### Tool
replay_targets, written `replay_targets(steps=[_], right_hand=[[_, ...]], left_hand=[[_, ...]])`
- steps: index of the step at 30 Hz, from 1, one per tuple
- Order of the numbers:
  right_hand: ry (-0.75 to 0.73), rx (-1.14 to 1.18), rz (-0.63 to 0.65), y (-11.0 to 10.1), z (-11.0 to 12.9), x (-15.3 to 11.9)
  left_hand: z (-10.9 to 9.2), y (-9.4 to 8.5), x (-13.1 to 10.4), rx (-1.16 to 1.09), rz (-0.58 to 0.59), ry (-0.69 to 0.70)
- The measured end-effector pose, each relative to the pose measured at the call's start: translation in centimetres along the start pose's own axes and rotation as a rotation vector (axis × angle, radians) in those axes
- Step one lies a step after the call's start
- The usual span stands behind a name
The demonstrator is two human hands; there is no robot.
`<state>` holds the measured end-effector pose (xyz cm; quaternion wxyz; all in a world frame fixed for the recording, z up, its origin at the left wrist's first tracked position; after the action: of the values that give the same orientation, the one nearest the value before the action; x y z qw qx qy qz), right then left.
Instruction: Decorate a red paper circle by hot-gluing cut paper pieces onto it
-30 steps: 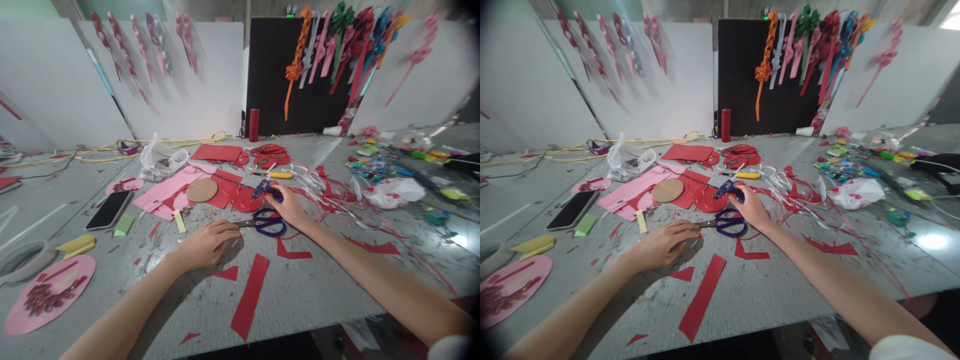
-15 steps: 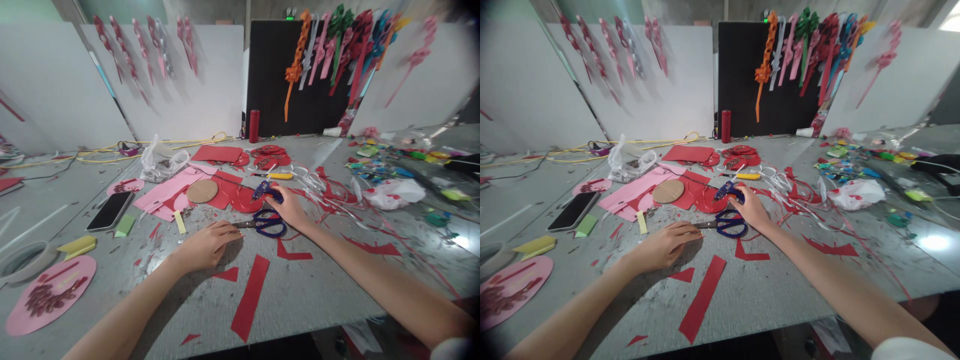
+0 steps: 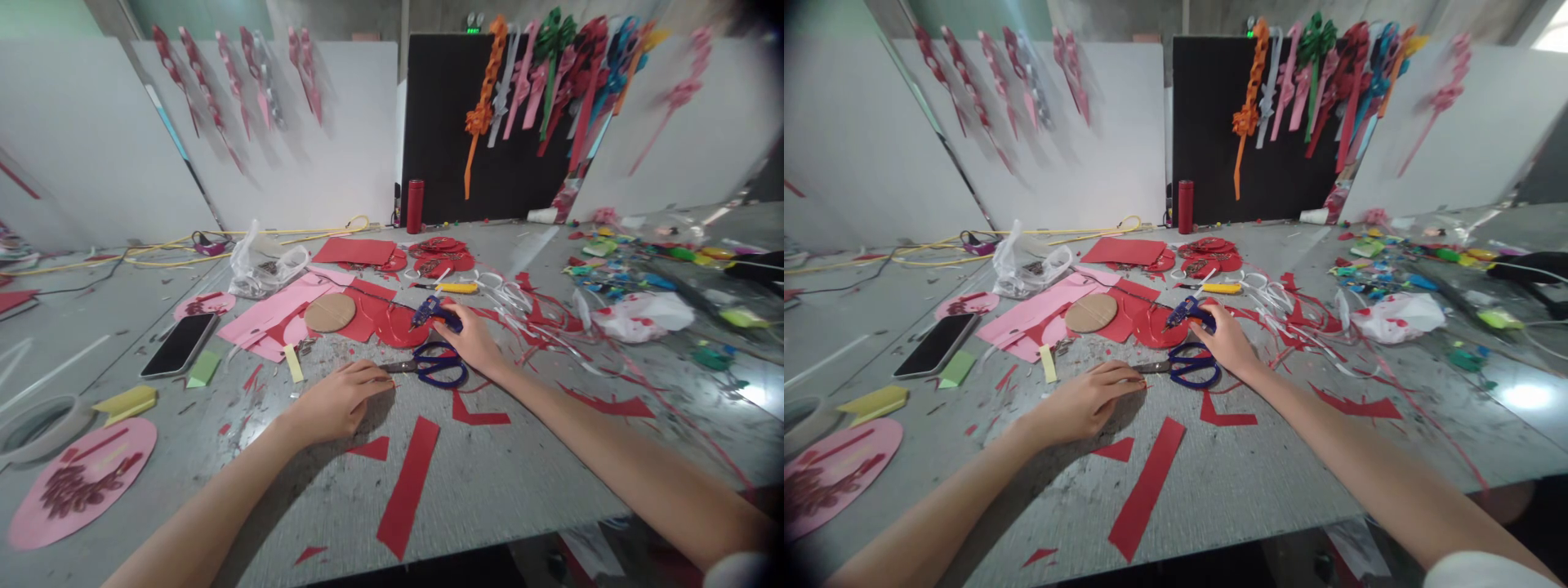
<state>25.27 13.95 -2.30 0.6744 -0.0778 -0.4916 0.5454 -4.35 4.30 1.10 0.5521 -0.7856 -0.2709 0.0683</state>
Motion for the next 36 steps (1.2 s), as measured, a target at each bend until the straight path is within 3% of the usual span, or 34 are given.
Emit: replay_targets(steps=[36], right_hand=[[0.003,-0.009,-0.001,-0.12,0.23,-0.03]], left_hand=[[-0.33,0.40,0.27,-0.044,-0.043,-0.031]])
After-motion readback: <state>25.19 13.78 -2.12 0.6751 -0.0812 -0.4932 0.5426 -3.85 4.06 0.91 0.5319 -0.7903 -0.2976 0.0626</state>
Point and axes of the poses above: each hand's wrist, its own x-axis towards the middle knuckle, its own y-axis out of the palm, z = x × y, the point moved 4 cm from there along x, towards the middle knuckle, and after that the axes turned 7 degrees about -x, right-handed, at the moved point
